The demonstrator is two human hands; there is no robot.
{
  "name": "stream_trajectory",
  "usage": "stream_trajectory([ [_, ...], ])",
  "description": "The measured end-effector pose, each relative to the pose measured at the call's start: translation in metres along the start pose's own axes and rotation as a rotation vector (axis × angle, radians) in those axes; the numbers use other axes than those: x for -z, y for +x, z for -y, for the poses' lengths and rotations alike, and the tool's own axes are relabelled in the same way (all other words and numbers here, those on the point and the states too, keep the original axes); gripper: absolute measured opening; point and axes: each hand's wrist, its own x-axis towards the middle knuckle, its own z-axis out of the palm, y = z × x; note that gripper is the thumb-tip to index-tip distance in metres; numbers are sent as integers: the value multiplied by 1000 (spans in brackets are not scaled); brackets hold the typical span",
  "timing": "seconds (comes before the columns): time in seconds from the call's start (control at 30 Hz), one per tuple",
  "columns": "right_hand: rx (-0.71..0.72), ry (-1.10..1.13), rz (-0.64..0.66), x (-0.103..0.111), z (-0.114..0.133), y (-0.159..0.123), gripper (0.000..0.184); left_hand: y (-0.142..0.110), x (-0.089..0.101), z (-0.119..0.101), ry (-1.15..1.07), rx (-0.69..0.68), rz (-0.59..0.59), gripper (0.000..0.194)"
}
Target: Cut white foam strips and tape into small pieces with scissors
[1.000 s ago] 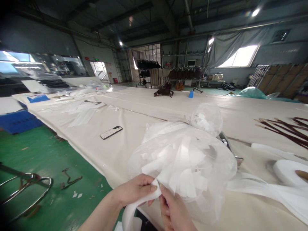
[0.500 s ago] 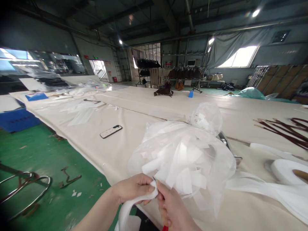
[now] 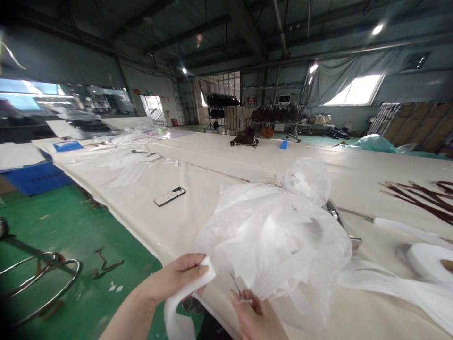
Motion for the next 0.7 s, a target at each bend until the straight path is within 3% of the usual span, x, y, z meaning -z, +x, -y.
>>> stream_trajectory([
  [0.2,37,-101,7,-14,-11,0,61,-1,-6,3,-51,-2,35,55],
  [0.27,123,-201,-139,-19,-17,3,52,-3,-6,6,-69,-1,50,55],
  [0.37,362,-436,-370,-25,-17,9,18,-5,-7,12,-109,4,98,54],
  [0.4,406,-516,-390,-26,-15,11,26,-5,-8,14,-128,1,115,54],
  [0.47,415,-674,-362,-26,-7,19,45,-4,-10,18,-162,-4,133,54],
  [0.6,338,-1041,-353,-25,9,38,20,-1,-12,21,-156,-9,109,54],
  [0.7,353,-1242,-432,-19,17,47,17,0,-9,22,-137,-25,71,55],
])
